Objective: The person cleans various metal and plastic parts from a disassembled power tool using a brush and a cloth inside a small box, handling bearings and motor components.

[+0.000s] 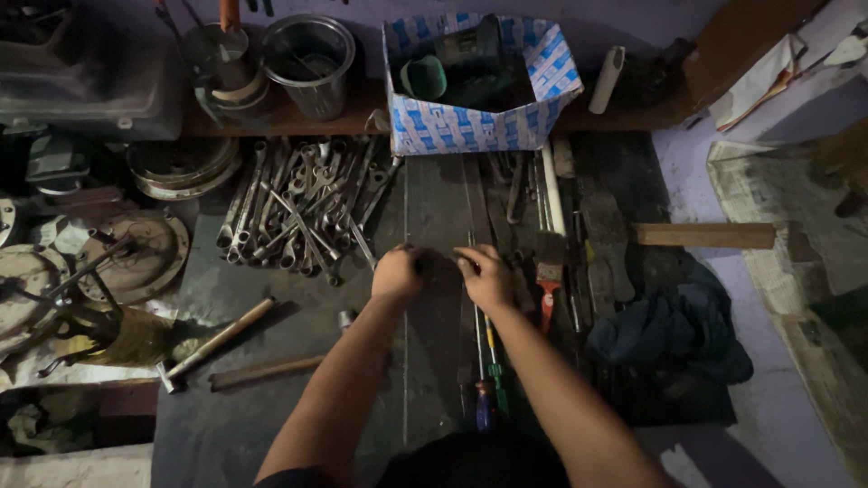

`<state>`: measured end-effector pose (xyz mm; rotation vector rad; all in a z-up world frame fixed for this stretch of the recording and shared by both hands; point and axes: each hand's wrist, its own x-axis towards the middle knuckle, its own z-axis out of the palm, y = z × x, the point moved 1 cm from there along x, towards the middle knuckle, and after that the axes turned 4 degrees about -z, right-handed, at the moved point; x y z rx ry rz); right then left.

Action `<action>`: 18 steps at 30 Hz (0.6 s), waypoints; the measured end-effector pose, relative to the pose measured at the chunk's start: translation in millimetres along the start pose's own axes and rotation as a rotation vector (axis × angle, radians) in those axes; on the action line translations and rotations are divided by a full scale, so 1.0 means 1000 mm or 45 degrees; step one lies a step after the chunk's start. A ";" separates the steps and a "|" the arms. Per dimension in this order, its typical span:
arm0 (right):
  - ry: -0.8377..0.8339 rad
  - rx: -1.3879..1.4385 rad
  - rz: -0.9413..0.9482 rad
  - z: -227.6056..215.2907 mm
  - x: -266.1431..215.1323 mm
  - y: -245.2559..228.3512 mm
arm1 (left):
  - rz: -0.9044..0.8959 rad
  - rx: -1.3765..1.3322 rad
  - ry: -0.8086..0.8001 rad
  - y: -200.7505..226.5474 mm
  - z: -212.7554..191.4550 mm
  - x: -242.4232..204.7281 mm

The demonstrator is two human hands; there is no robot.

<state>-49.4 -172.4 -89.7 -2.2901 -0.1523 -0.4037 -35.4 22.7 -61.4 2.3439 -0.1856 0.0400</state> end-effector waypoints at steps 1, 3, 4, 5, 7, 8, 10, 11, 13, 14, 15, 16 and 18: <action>-0.019 -0.018 0.038 0.005 0.000 -0.001 | 0.043 0.020 -0.003 -0.006 0.001 0.001; -0.054 -0.064 0.115 0.007 0.001 -0.004 | 0.044 0.051 0.027 -0.012 0.010 0.005; -0.037 -0.079 0.015 0.008 0.000 -0.009 | 0.048 0.062 0.042 -0.012 0.015 0.006; -0.020 -0.100 -0.086 0.007 -0.001 -0.014 | -0.043 0.057 0.017 -0.008 0.021 0.007; -0.051 -0.151 -0.188 0.005 0.001 -0.020 | -0.224 0.049 -0.032 0.001 0.029 0.008; -0.099 -0.183 -0.187 0.004 0.003 -0.021 | -0.158 0.006 0.004 0.004 0.027 0.008; -0.152 -0.222 -0.198 -0.001 0.000 -0.021 | -0.033 -0.084 0.070 0.006 0.025 0.005; -0.150 -0.219 -0.216 0.000 -0.001 -0.024 | 0.030 -0.051 0.052 0.004 0.021 0.005; -0.114 -0.258 -0.285 0.001 -0.004 -0.026 | 0.159 0.013 0.013 0.000 0.019 0.005; -0.079 -0.300 -0.336 0.002 -0.009 -0.026 | 0.085 0.029 -0.015 -0.002 0.023 0.007; -0.047 -0.339 -0.390 0.005 -0.013 -0.024 | 0.007 0.047 -0.038 -0.006 0.027 0.009; -0.098 -0.308 -0.288 0.008 -0.016 -0.018 | -0.071 0.065 -0.062 -0.011 0.033 0.012; -0.204 -0.253 -0.086 0.005 -0.021 -0.014 | -0.030 0.070 -0.056 -0.023 0.047 0.017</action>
